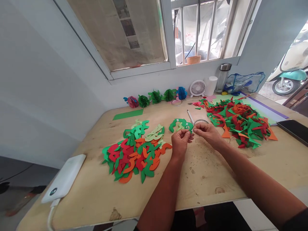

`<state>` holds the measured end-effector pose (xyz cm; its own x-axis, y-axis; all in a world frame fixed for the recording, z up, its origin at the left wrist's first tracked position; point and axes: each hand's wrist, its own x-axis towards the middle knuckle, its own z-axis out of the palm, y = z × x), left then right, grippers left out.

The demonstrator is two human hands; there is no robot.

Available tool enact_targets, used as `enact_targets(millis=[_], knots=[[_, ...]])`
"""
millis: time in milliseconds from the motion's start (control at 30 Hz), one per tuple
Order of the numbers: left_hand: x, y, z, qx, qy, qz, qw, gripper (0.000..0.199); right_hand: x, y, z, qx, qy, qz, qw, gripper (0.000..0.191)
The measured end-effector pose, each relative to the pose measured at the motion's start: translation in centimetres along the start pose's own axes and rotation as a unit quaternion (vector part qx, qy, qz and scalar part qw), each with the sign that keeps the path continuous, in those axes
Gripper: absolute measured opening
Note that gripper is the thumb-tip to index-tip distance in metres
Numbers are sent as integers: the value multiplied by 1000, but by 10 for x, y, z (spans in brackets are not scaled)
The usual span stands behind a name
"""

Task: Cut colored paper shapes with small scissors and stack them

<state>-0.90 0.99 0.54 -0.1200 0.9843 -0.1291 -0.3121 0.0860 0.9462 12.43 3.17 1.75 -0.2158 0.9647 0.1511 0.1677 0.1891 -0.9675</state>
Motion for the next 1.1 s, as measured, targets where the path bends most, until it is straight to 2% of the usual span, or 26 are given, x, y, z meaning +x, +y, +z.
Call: enact_targets(millis=[267, 600, 900, 1100], knots=[[-2, 3, 0, 22, 5, 14, 1000, 15, 0, 1, 0, -22, -3, -15, 1000, 25], [0, 3, -2, -19, 13, -14, 1000, 20, 0, 4, 2, -40, 19, -1, 999, 23], [2, -1, 1, -53, 5, -20, 998, 26, -1, 8, 10, 19, 33, -14, 999, 21], [2, -1, 1, -59, 3, -20, 998, 30, -1, 11, 9, -37, 49, -39, 997, 19]])
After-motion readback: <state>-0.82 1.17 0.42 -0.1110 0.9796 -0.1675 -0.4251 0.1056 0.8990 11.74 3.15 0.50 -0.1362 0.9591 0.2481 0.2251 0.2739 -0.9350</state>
